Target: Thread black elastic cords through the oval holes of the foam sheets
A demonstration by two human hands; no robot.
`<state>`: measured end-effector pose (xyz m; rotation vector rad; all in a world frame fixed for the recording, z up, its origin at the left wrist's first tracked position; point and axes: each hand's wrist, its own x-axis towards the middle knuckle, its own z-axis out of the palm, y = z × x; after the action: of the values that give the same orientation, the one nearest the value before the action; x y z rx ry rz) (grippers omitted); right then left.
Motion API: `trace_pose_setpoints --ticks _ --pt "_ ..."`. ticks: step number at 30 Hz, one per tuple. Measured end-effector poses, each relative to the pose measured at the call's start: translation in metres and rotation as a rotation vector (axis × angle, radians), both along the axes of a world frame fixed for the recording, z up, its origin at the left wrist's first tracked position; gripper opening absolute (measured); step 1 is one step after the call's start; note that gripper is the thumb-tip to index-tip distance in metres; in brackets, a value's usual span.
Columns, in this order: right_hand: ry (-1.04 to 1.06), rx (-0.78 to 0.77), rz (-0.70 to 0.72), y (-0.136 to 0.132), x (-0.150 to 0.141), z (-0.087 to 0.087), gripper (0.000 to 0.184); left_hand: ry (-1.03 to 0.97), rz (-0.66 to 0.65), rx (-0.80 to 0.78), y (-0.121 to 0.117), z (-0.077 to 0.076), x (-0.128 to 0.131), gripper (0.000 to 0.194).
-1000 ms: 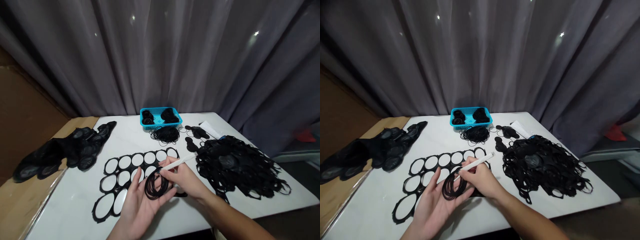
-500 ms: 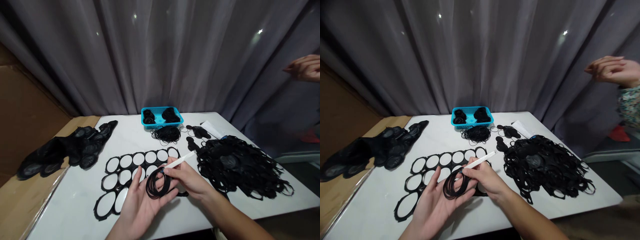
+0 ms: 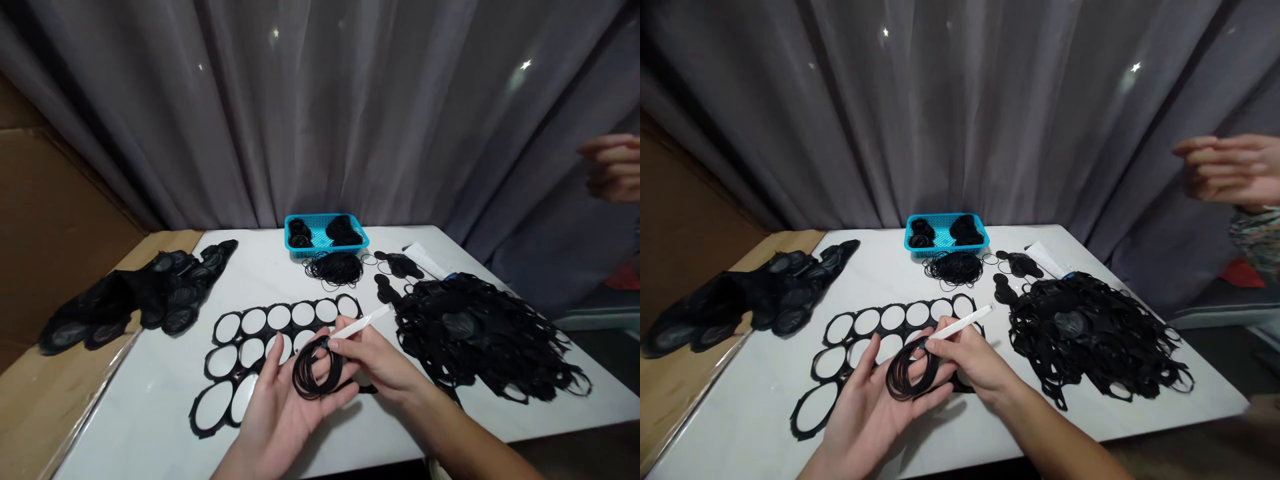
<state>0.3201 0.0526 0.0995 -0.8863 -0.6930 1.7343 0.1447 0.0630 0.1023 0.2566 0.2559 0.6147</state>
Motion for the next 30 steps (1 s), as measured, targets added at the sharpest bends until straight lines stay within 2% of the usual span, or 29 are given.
trace_pose_setpoints --ticks 4,7,10,13,16,18,20,24,27,30 --pt "0.001 0.009 0.002 0.0 0.001 -0.001 0.042 0.011 -0.006 0.002 -0.001 0.0 -0.001 0.059" --pt "-0.003 0.013 0.02 -0.001 0.004 -0.003 0.042 0.173 0.041 0.044 -0.002 -0.003 -0.002 0.041" --pt "-0.062 0.031 0.067 0.0 0.008 -0.005 0.041 0.38 0.081 0.133 0.0 -0.011 -0.001 0.034" --pt "-0.17 0.086 0.108 0.006 0.013 -0.006 0.041 0.479 0.122 0.206 0.005 -0.018 -0.003 0.026" --pt "-0.307 0.112 0.144 0.021 0.021 -0.002 0.042 0.553 0.072 0.275 0.013 -0.021 -0.01 0.029" --pt "-0.404 0.133 0.168 0.035 0.029 0.003 0.041 0.662 0.046 0.387 0.022 -0.024 -0.021 0.035" --pt "-0.504 0.176 0.185 0.054 0.04 0.011 0.037 0.834 0.122 0.545 0.035 -0.029 -0.037 0.036" --pt "-0.733 0.31 0.138 0.11 0.07 0.028 0.029 1.242 0.464 0.821 0.066 -0.046 -0.078 0.035" --pt "-0.828 0.384 0.091 0.169 0.091 0.036 0.025 1.44 0.602 0.964 0.083 -0.062 -0.105 0.033" --pt "-0.936 0.307 -0.021 0.235 0.108 0.036 0.021 1.572 0.672 1.111 0.092 -0.078 -0.121 0.034"
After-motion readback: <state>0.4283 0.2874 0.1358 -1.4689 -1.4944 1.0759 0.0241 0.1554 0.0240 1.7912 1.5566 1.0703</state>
